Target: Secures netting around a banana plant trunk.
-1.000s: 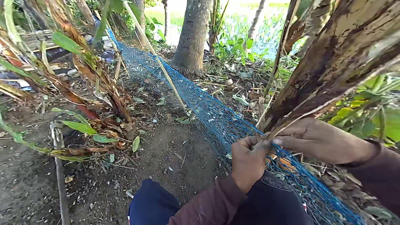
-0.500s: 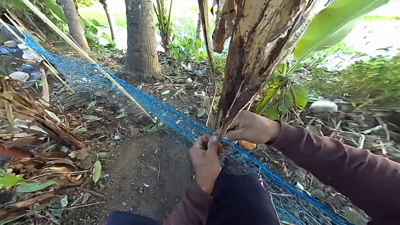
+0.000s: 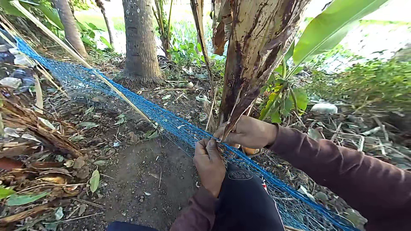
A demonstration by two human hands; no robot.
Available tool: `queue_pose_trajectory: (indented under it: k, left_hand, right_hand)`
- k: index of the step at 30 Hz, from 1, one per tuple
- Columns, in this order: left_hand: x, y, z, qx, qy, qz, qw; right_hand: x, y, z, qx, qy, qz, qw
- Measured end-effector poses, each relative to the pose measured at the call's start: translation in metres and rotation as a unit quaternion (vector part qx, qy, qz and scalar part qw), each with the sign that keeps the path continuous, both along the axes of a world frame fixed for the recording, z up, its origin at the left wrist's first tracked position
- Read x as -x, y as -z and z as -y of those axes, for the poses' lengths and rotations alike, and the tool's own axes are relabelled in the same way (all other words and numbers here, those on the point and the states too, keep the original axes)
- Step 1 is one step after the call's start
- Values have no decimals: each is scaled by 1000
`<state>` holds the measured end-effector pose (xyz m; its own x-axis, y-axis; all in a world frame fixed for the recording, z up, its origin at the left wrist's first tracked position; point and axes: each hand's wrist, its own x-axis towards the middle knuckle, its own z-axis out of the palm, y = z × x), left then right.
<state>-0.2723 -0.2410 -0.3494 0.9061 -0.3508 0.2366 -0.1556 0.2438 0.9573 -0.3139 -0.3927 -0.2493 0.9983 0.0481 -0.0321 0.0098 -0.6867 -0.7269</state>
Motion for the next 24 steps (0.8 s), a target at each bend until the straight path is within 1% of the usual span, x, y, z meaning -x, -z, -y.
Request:
queue_pose_trajectory:
  k: [3, 7, 10, 13, 15, 16, 18, 21, 24]
  left_hand:
    - [-4, 1, 2, 8, -9, 17, 1000]
    - [-8, -8, 2, 46, 23, -16, 999]
    - [-7, -16, 2, 64, 41, -81, 994]
    - [-8, -21, 2, 91, 57, -148, 983]
    - [-8, -24, 1, 110, 77, -214, 968]
    - [-8, -26, 1, 116, 85, -249, 958]
    - [-9, -28, 1, 120, 83, -291, 945]
    - [-9, -32, -1, 121, 77, -313, 939]
    - [-9, -38, -4, 119, 75, -328, 934]
  right_hand:
    - [-2, 2, -3, 1, 12, 2, 1000]
    - [-5, 6, -5, -1, 38, 5, 999]
    - [-5, 13, -7, -24, 50, 66, 996]
    - [-5, 18, -7, -81, 55, 125, 987]
    - [-4, 21, -7, -113, 60, 132, 983]
    - [-4, 22, -7, -114, 60, 129, 983]
    - [-5, 25, -6, -88, 49, 129, 986]
    - [-6, 31, -4, -11, 26, 162, 986]
    - [-4, 29, -6, 41, 17, 156, 987]
